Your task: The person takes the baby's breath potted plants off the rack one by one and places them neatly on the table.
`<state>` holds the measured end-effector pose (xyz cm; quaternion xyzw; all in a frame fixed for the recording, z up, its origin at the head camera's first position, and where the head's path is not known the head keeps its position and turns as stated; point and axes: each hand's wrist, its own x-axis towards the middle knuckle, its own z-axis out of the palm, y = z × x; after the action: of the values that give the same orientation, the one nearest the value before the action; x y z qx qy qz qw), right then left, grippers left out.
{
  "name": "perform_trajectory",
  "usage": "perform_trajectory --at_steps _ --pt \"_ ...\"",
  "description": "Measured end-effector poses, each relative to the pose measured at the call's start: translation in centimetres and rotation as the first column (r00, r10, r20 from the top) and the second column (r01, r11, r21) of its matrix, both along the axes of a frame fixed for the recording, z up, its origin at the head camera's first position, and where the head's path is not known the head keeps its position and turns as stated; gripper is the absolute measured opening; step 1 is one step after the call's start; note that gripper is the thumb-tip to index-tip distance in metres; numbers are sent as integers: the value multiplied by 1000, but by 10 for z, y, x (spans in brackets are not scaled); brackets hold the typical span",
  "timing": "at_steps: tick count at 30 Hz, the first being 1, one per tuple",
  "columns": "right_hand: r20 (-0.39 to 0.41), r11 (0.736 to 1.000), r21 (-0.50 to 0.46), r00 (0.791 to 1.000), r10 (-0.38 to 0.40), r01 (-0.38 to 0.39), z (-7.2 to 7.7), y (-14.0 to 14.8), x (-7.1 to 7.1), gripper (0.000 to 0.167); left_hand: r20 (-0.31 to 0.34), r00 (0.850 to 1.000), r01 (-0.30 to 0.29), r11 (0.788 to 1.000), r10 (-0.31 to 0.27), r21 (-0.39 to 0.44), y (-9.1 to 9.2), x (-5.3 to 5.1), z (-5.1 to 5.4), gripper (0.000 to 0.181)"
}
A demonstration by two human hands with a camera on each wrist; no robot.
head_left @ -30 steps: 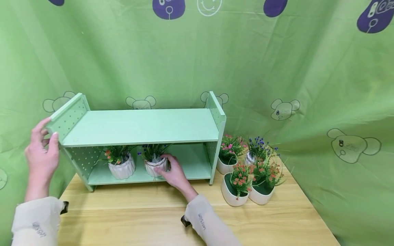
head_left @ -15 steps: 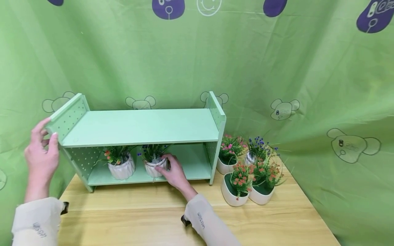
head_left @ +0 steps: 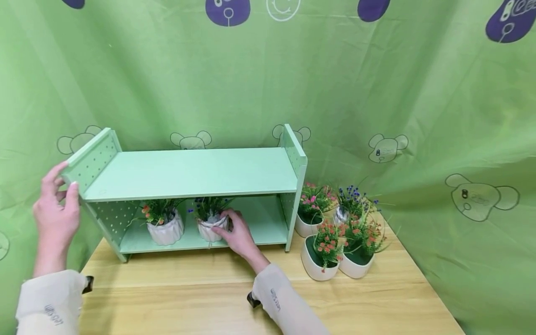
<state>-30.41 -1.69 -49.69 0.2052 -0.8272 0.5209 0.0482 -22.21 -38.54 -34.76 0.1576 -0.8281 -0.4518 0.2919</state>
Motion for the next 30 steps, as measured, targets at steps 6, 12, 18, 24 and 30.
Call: perform_trajectory --at_steps 6,12,18,24,30 --pt "10 1000 -22 1000 10 -10 4 4 3 30 -12 1000 -12 1000 12 -24 -3 0 1 54" --pt "34 999 -32 999 25 -24 6 10 7 28 -12 1000 -16 1000 16 -18 -6 2 2 53" --pt "72 999 -36 997 40 -37 7 15 14 29 -1 1000 -14 1000 14 -16 -8 6 2 53" --pt "82 995 -73 994 67 -61 10 26 23 29 -11 1000 -26 999 26 -28 -10 6 3 53" --pt "79 998 -65 996 31 -26 12 50 36 29 -8 1000 -5 1000 5 -12 -4 1 0 54"
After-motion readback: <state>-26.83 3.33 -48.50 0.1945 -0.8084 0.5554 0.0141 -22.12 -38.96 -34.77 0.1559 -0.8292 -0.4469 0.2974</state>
